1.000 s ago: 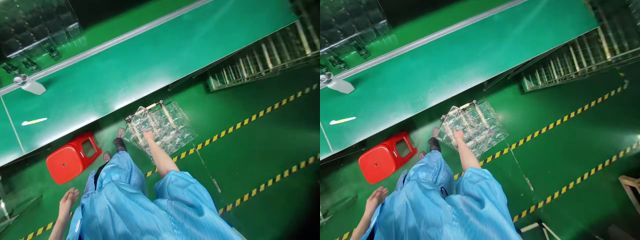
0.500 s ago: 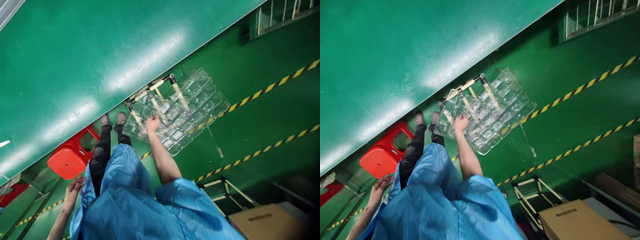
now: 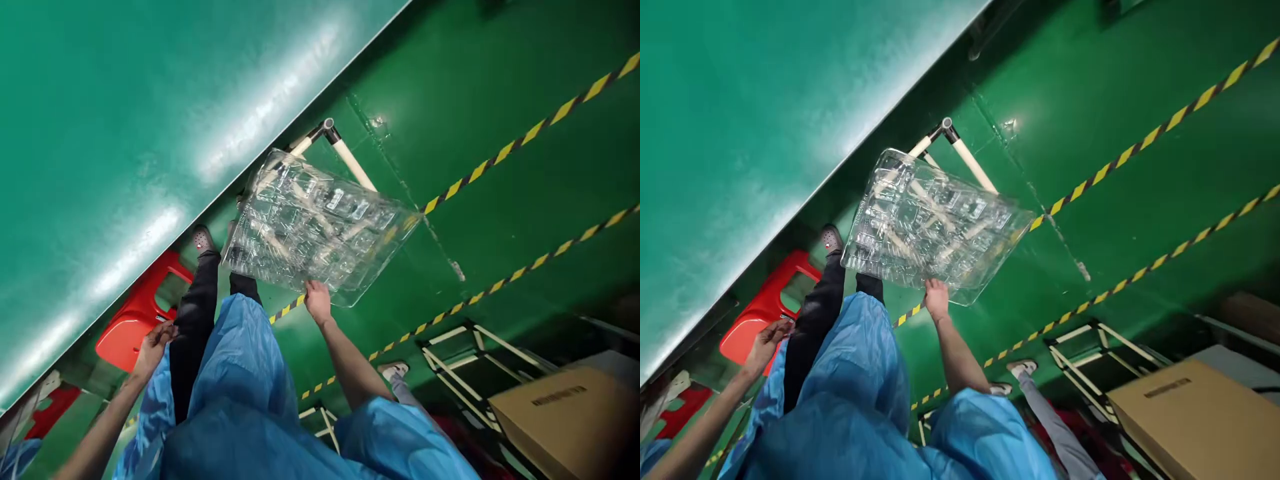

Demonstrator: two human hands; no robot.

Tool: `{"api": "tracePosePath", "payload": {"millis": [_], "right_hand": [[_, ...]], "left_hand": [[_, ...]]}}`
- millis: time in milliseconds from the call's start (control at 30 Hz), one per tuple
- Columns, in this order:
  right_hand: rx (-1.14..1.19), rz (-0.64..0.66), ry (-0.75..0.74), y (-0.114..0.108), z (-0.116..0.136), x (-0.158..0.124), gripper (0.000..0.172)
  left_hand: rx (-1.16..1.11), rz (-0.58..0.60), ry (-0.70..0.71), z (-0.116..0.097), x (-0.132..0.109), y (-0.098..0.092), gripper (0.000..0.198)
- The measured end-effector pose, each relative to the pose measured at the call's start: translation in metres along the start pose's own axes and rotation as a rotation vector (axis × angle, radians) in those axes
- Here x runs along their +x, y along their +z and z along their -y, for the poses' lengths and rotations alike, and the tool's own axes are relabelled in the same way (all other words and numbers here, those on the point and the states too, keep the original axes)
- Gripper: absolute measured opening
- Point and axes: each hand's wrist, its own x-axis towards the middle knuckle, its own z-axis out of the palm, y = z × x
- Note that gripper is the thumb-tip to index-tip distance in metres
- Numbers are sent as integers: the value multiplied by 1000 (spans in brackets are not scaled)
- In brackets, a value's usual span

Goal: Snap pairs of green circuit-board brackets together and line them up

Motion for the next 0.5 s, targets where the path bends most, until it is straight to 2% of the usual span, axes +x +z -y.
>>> {"api": "tracePosePath", "payload": {"millis": [100,200,267,400,500], "right_hand": [[6,-9,0,1,-27,6,33],[47,-42,0,-2,-46,-1,34],[95,-76,-1,-4,-53,-10,34],[241,-207,66,-18,-76,-24,31],[377,-415,269,-43,-116,-19,44]], "left_hand": [[15,75,-18,-28,38,38,30],[-11,143,-74,-51,76,88,34],[-43,166,-152,-59,93,123,38],[-130,211,-307,-61,104,179,48],[-204,245,-339,-62,100,201,51]]}}
